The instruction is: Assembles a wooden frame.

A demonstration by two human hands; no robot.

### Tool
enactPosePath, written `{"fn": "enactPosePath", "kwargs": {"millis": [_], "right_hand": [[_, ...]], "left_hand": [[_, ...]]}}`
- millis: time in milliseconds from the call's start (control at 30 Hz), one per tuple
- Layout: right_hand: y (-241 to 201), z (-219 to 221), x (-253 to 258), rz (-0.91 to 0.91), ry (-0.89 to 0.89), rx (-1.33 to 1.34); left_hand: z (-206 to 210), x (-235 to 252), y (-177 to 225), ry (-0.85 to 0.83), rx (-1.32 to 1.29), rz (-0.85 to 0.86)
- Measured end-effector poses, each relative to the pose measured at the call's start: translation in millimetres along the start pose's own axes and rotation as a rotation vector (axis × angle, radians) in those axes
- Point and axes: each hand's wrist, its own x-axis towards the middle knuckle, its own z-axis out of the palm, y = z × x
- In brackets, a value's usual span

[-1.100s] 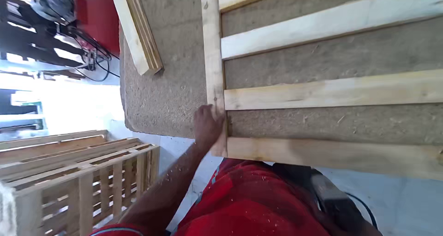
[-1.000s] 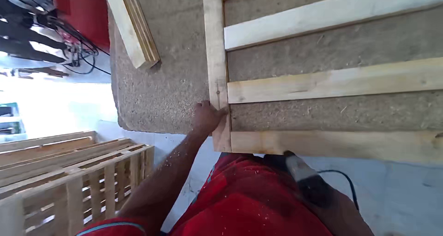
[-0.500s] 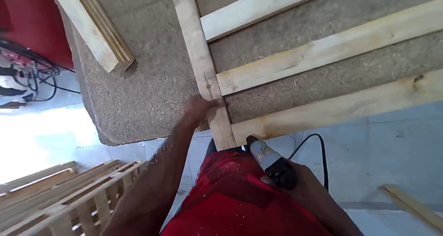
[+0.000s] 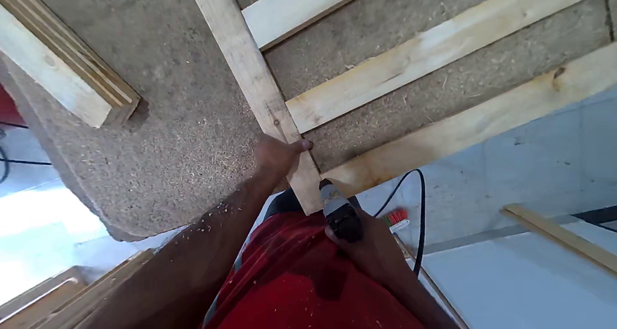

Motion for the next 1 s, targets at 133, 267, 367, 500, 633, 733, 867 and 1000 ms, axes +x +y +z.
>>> {"fn": "enactPosePath", "kwargs": {"millis": [133,267,367,500,633,733,867,1000], "right_hand": [[-10.6,6.6,6.1,0.049,-0.003,-0.02],[-19.9,5.9,6.2,0.094,-0.042,-0.01],[-22.0,9.9,4.1,0.109,-0.012,0.04],[-15.0,18.2,-1.8,0.091,0.027,0.041],[-4.3,30.0,-6.7,0.057,0.074,0.045],[3.1,37.5,-11.4,0.05,0.095,0.067],[9.2,43.1,-16.9,0.063,0.093,0.066],[10.1,46.6,-21.7,0.074,0.093,0.088]], "left_hand": [[0.8,1.9,-1.5,0.005,0.002,0.001],[2.0,4.3,-1.7,0.017,0.032,0.001],[3.7,4.5,-4.2,0.023,0.032,0.02],[7.6,9.8,-8.8,0.037,-0.038,0.058],[8.7,11.1,-13.0,0.042,-0.065,0.085],[10.3,15.6,-18.0,0.042,-0.105,0.132],[10.6,15.3,-19.0,0.042,-0.111,0.151],[11.1,17.3,-22.5,0.043,-0.12,0.182]]}}
